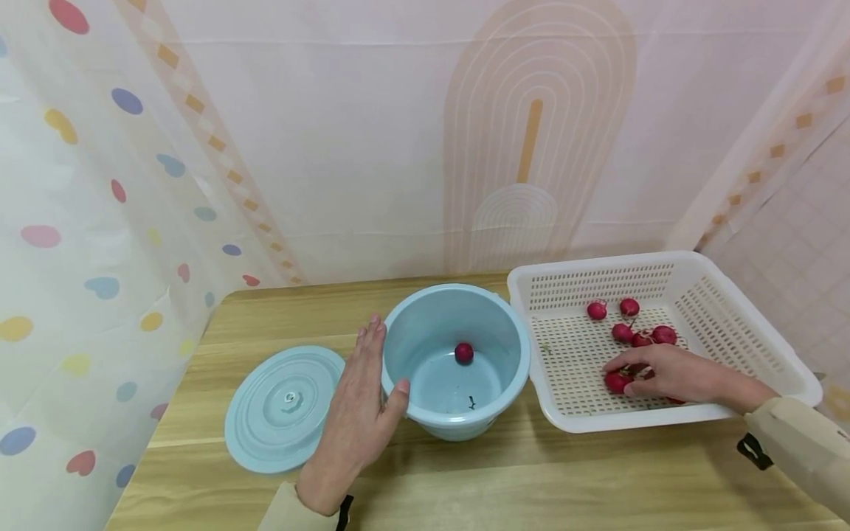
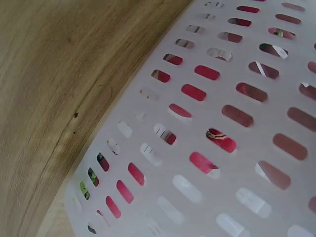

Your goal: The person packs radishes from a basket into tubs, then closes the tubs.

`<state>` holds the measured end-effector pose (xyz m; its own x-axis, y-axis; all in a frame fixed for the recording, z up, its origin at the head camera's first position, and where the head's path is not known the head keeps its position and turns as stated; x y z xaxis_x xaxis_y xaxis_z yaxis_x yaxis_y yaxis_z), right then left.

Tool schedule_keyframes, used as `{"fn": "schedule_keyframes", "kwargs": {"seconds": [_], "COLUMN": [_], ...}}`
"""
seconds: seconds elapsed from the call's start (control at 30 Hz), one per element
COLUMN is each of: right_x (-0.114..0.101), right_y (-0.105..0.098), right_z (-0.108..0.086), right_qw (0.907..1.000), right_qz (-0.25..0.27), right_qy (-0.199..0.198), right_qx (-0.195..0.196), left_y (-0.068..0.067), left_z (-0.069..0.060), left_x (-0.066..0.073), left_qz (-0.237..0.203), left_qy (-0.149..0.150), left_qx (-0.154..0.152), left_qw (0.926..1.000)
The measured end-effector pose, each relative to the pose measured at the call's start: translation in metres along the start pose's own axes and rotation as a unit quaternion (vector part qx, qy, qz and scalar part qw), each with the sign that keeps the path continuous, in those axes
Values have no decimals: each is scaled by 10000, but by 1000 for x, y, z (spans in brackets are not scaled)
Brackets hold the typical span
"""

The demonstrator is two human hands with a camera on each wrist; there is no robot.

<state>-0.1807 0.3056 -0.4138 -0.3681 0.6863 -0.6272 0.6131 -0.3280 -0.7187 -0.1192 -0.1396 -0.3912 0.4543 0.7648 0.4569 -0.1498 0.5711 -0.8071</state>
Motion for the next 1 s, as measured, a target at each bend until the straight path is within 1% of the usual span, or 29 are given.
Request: {"fn": "schedule_keyframes", "kwargs": {"seconds": [0.2, 0.33, 0.43, 0.57, 0.67, 0.83, 1.0], "right_x": [-1, -3, -5, -6, -7, -13, -22], "right_y": [-3, -8, -12, -15, -15, -18, -19], "right_z": [1, -3, -9, -17, -21, -29, -36], "right_qw": [9999, 9991, 9976, 9941, 9906, 9853, 9787], "right_qz": [-10, 61, -67, -207, -161, -113, -90], "right_qy": [-5, 62, 68, -32, -89, -80, 20], "right_qx": [153, 417, 692, 1068, 1352, 1705, 2050], "left_y": [-2, -3, -3, -3, -2, -1, 0], "left_z": [-1, 0, 1, 1, 0, 1, 0], "left_x": [-1, 0, 1, 3, 3, 3, 3], "left_qz": [24, -17, -24, -20, -38, -54, -60], "left_qy": [-22, 34, 63, 66, 45, 59, 78], "left_qx": [-3, 40, 57, 58, 66, 108, 137], "left_qw": [10000, 10000, 10000, 10000, 10000, 9999, 9999]}}
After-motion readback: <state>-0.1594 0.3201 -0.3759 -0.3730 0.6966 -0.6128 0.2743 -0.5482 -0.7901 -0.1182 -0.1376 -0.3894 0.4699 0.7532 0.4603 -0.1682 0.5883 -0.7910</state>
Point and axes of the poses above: each hand's wrist, its own z-axis towards the middle knuckle, its own y-axis out of the palm, x = y × z, the point moved 3 cm from there along z, towards the middle knuckle, and after that the axes turned 8 degrees about -x, right-handed, at the moved point
